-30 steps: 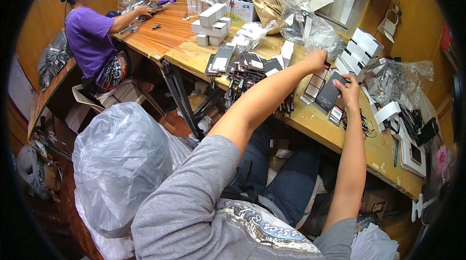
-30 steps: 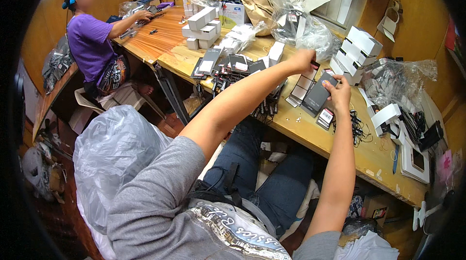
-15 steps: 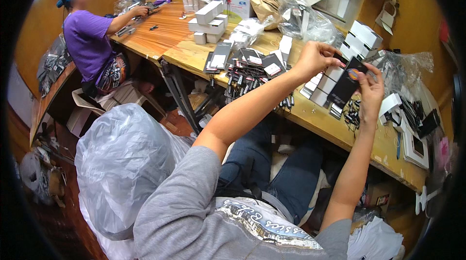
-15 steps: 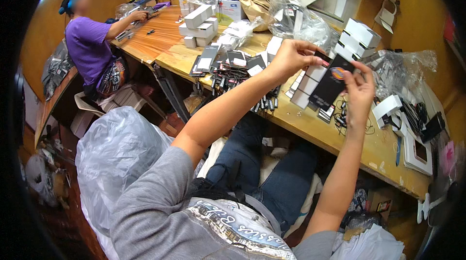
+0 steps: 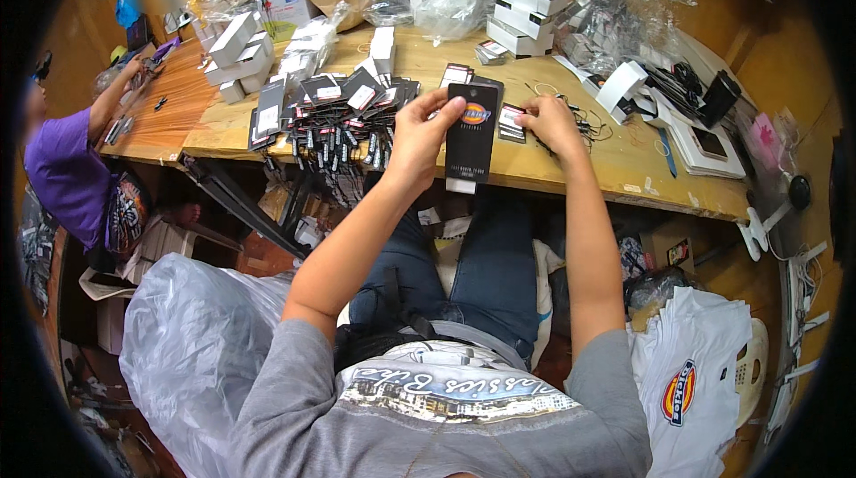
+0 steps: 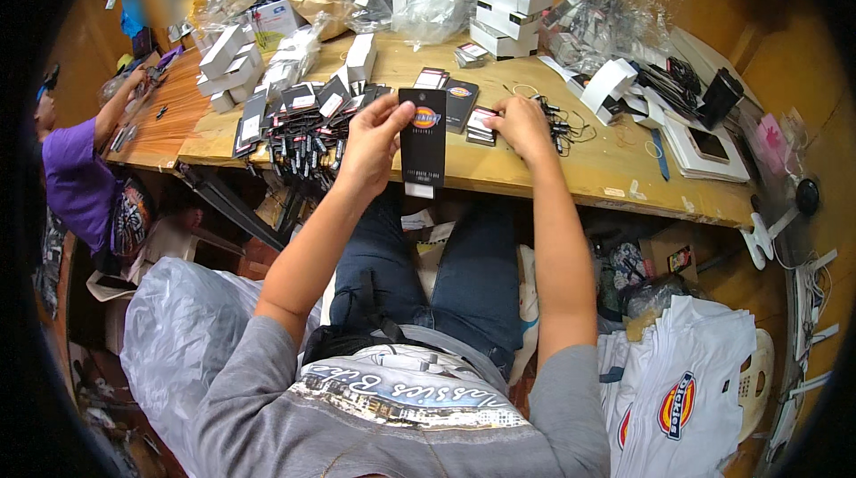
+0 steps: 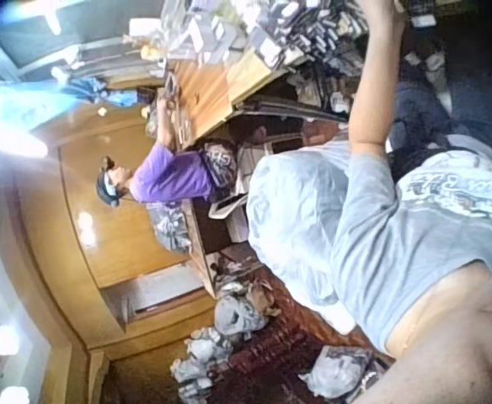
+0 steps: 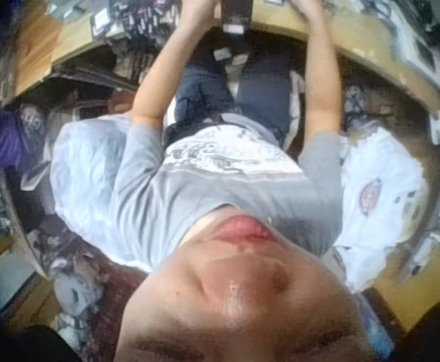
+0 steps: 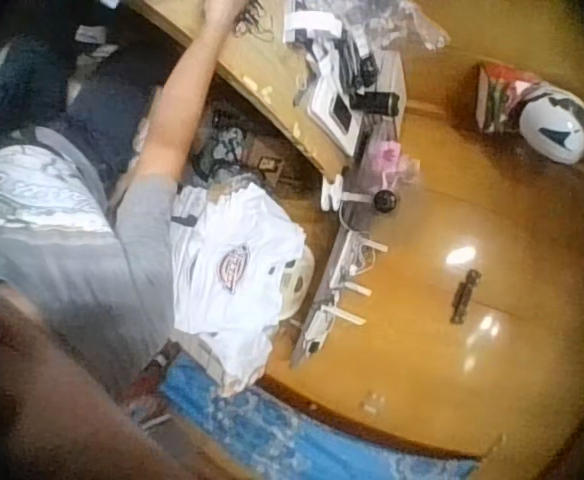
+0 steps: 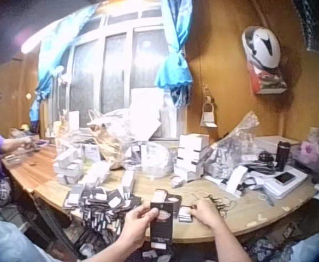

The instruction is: The person sits at a cluttered workbench and repeatedly picks up small black rectangular tags and black cords. They thread the cords through the tags and place the assembled items into a pile on the table.

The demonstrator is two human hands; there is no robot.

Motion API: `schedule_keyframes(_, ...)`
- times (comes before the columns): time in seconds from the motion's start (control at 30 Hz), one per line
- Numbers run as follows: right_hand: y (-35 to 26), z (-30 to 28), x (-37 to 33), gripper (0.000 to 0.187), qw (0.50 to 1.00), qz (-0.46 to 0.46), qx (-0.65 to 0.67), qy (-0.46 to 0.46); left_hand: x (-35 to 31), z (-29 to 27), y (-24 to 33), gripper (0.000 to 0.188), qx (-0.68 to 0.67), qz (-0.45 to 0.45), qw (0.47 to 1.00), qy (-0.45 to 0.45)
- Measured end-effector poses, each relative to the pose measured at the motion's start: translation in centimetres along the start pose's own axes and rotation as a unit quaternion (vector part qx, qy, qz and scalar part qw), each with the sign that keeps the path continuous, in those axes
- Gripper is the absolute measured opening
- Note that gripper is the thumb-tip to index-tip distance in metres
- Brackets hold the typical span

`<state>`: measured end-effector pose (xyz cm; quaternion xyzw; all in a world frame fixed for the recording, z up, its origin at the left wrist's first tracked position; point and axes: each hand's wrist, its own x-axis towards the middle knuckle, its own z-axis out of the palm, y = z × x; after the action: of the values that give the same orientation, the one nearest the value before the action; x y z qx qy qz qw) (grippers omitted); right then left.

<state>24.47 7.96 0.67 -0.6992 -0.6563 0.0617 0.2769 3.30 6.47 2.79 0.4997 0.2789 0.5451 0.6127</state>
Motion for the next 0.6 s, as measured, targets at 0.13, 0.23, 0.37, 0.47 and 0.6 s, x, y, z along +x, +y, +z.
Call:
schedule_keyframes(0.13,-0.5,0.4,-0.2,0.024,0.992,-0.017,0.058,0.109,-0.9,0.1,-1.3,0.026,-0.079,-0.039,0.996,0.004)
schedule_keyframes(0.23,-0.4,0.1,-0.4,0.017,0.960,0.025,0.248,0.125,-0.9,-0.1,-2.3,0.025,-0.080,-0.019,0.997,0.012)
schedule_keyframes(0.37,-3.2,-0.9,-5.0,0.012,0.870,-0.009,0.491,0.043,-2.0,0.1,-3.6,0.021,0.021,0.066,0.996,0.051)
schedule_keyframes(0.47,-4.8,1.2,-8.2,0.014,0.892,-0.043,0.444,0.078,-3.2,0.7,-4.3,0.020,0.005,0.020,1.000,0.005)
schedule_keyframes(0.6,-5.2,1.5,-9.6,0.015,0.913,-0.045,0.392,0.106,-3.7,0.3,-5.5,0.020,-0.051,-0.018,0.998,0.007)
